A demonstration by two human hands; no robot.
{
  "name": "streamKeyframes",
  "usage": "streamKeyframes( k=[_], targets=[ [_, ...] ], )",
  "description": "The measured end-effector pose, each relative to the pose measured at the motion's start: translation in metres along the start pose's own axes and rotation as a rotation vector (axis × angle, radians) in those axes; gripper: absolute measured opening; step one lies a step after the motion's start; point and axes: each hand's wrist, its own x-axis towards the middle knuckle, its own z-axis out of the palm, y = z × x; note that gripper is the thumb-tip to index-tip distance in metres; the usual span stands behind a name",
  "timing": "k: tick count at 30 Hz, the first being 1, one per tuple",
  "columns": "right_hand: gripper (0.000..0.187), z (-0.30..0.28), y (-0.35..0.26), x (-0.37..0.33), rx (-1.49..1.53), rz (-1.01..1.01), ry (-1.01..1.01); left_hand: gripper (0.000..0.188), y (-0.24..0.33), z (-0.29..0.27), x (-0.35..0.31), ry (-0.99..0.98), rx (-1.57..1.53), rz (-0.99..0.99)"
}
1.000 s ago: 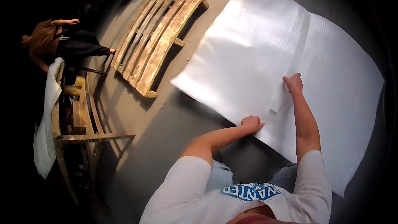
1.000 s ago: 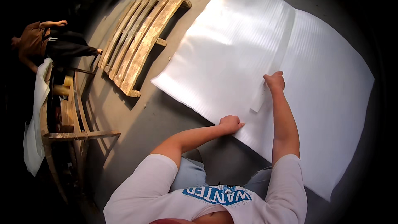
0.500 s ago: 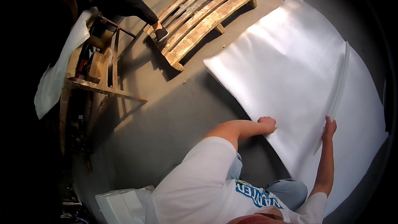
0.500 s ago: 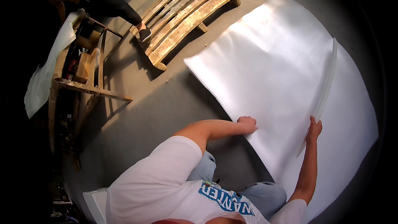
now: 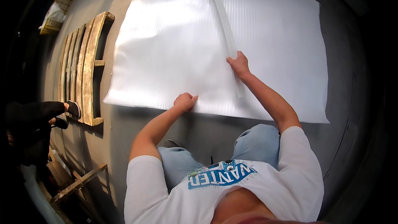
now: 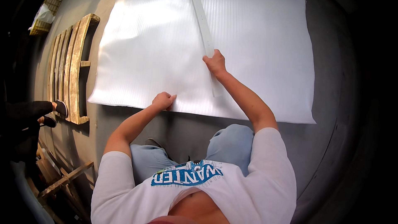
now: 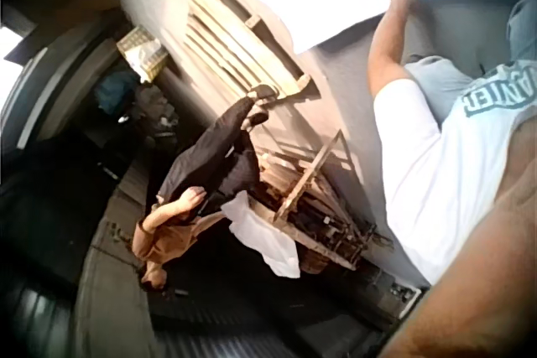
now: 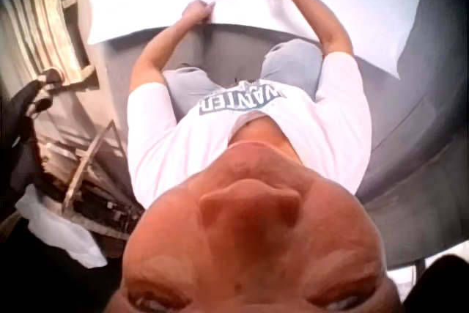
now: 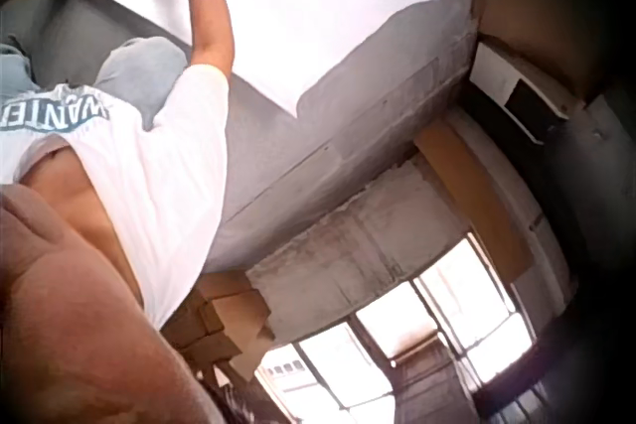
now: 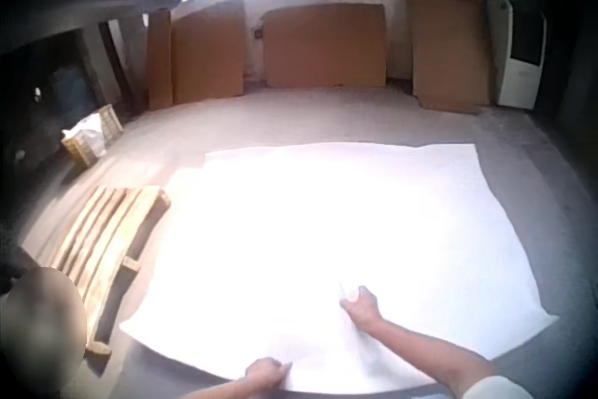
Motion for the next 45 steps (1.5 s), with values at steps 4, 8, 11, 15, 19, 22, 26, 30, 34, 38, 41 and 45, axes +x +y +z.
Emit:
streamKeyframes(
  k=[4,8,11,15,19,22,26,30,34,38,41,45],
  targets=[
    [0.046,0.046,-0.049,0.046,0.027,-0.004,0.013,0.051,-0.008,0.007,0.010,0.016,-0.003,0.052],
    [0.051,0.102,-0.075,0.083,-0.055,0.008,0.101,0.046,-0.012,0.011,0.016,-0.018,-0.061,0.025],
    [0.051,0.132,-0.069,0.098,-0.099,0.080,0.137,0.044,-0.005,0.012,0.015,-0.012,-0.037,0.025],
    [0.054,0.149,-0.051,0.100,-0.312,0.127,0.092,0.049,-0.003,0.022,0.020,0.100,0.026,0.049],
    [0.066,0.152,-0.076,0.092,-0.673,0.125,-0.129,0.047,-0.006,0.011,0.015,0.071,0.003,0.012],
    [0.075,0.149,-0.087,0.093,-0.762,0.125,-0.192,0.045,-0.005,-0.001,0.005,-0.005,-0.033,-0.008],
    [0.078,0.151,-0.064,0.109,-0.861,-0.007,-0.085,0.045,0.001,0.001,0.009,-0.011,-0.039,0.048],
    [0.091,0.153,-0.069,0.096,-0.757,-0.027,-0.168,0.044,-0.004,-0.003,0.006,-0.025,-0.045,0.010],
    [0.094,0.149,-0.069,0.091,-0.744,-0.063,-0.169,0.044,-0.002,-0.004,0.006,-0.040,-0.038,0.010],
    [0.095,0.142,-0.083,0.083,-0.683,-0.001,-0.266,0.045,-0.002,-0.004,0.004,-0.054,-0.034,-0.012],
    [0.096,0.144,-0.070,0.092,-0.747,-0.061,-0.194,0.046,0.002,-0.003,0.005,-0.040,-0.052,0.003],
    [0.096,0.153,-0.064,0.091,-0.738,-0.046,-0.162,0.047,0.001,-0.003,0.006,-0.053,-0.030,0.010]
  ],
)
